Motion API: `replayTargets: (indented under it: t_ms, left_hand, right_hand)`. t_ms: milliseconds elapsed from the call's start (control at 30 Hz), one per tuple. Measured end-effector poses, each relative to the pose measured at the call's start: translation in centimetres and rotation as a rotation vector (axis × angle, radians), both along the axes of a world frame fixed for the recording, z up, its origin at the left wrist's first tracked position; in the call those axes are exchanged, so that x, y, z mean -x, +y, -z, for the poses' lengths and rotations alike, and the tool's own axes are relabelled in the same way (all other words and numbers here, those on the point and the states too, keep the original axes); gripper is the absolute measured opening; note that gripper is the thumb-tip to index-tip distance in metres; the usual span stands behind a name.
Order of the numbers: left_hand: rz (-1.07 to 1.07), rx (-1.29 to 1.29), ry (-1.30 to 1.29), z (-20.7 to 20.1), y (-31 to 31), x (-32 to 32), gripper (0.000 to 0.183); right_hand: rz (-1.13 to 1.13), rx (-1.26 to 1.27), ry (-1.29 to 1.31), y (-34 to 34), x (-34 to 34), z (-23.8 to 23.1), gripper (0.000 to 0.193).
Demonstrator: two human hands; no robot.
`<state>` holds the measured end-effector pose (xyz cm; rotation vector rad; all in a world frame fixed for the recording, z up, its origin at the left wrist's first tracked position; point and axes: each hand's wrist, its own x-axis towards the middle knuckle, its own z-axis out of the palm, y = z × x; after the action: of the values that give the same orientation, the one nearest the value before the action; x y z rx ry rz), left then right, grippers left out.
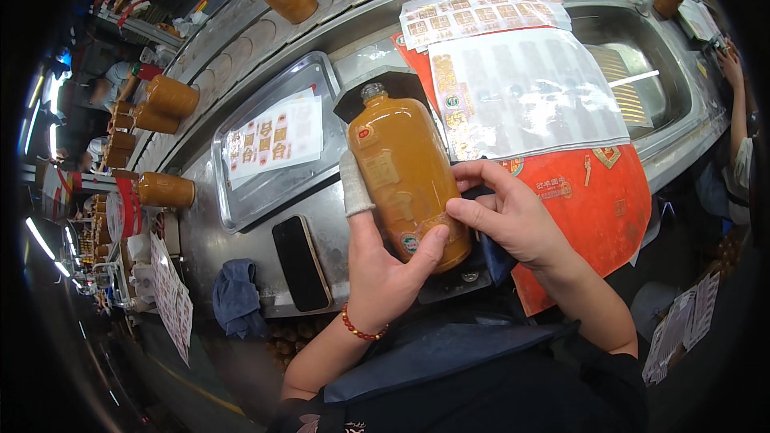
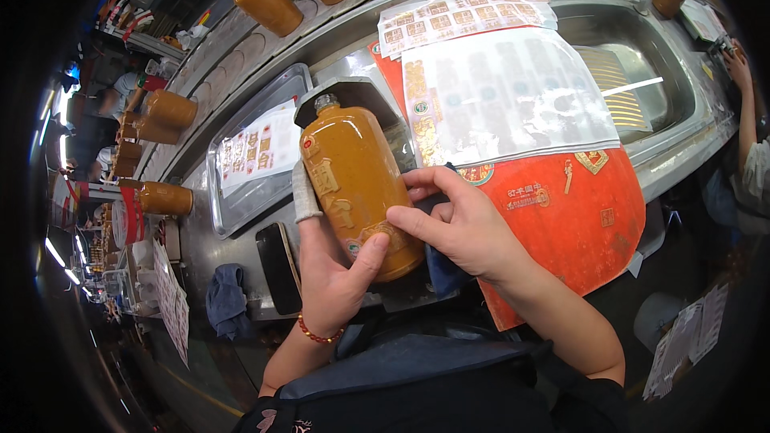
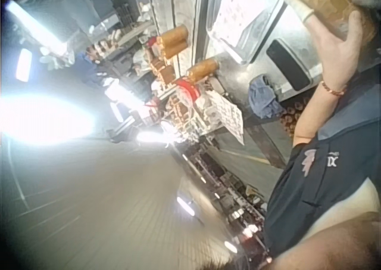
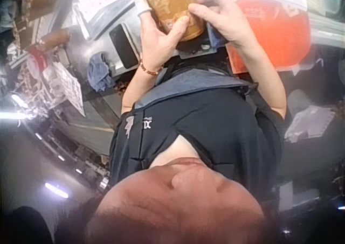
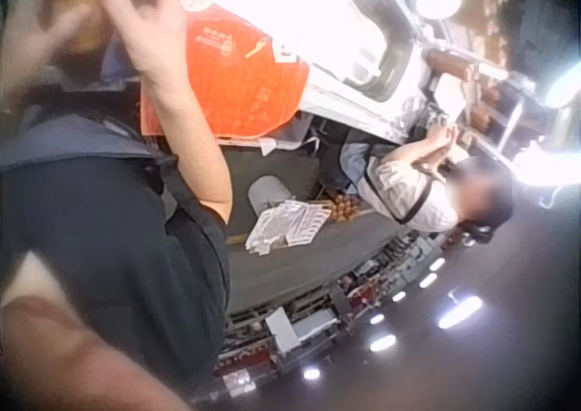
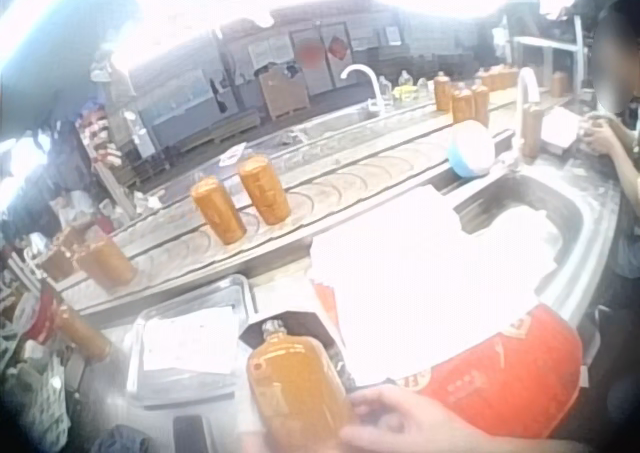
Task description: The person applies adhesive labels to amber-colored bottles on a production line. They peel labels from a sheet, position them on the bottle, and smooth them with a finger. The person wipes the bottle surface with a cloth before and after labeling. A second worker is visible in the background performing similar tasks.
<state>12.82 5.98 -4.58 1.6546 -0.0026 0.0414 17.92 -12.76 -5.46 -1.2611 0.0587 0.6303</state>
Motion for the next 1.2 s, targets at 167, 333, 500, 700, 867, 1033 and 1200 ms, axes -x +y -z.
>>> replayTargets:
  t_ms: [167,333,500,700,867,1033,1200]
  left_hand:
    - [-0.011,-0.009,-0.023,0.3,-0.1,0.0,0.09]
    - [-0.019,0.013,-0.002,0.2,-0.1,0.0,0.091]
    - [0.001,-0.028,-0.013,0.5,0.1,0.0,0.091]
    - [0.027,0.179,0.021,-0.1,0.7,0.1,0.092]
    - [0.078,0.131,-0.019,0.1,0.9,0.0,0.09]
    - [0.093,0.069,-0.01,0.4,1.2,0.0,0.088]
    - [0.071,0.111,0.002,0.3,1.0,0.0,0.091]
  right_hand:
    - [0.008,-0.019,0.033,0.1,-0.1,-0.2,0.046]
    - [0.007,-0.06,0.012,-0.2,0.1,-0.3,0.044]
    - [0.007,-0.023,0.025,-0.1,0.1,-0.3,0.04]
    - [-0.032,-0.009,0.102,-1.3,0.0,-0.5,0.039]
    - [-0.044,-0.022,0.026,-1.3,0.5,0.5,0.042]
    - [-0.047,-0.025,0.043,-1.3,0.4,0.4,0.044]
    - [-0.048,-0.021,0.049,-1.2,0.5,0.2,0.044]
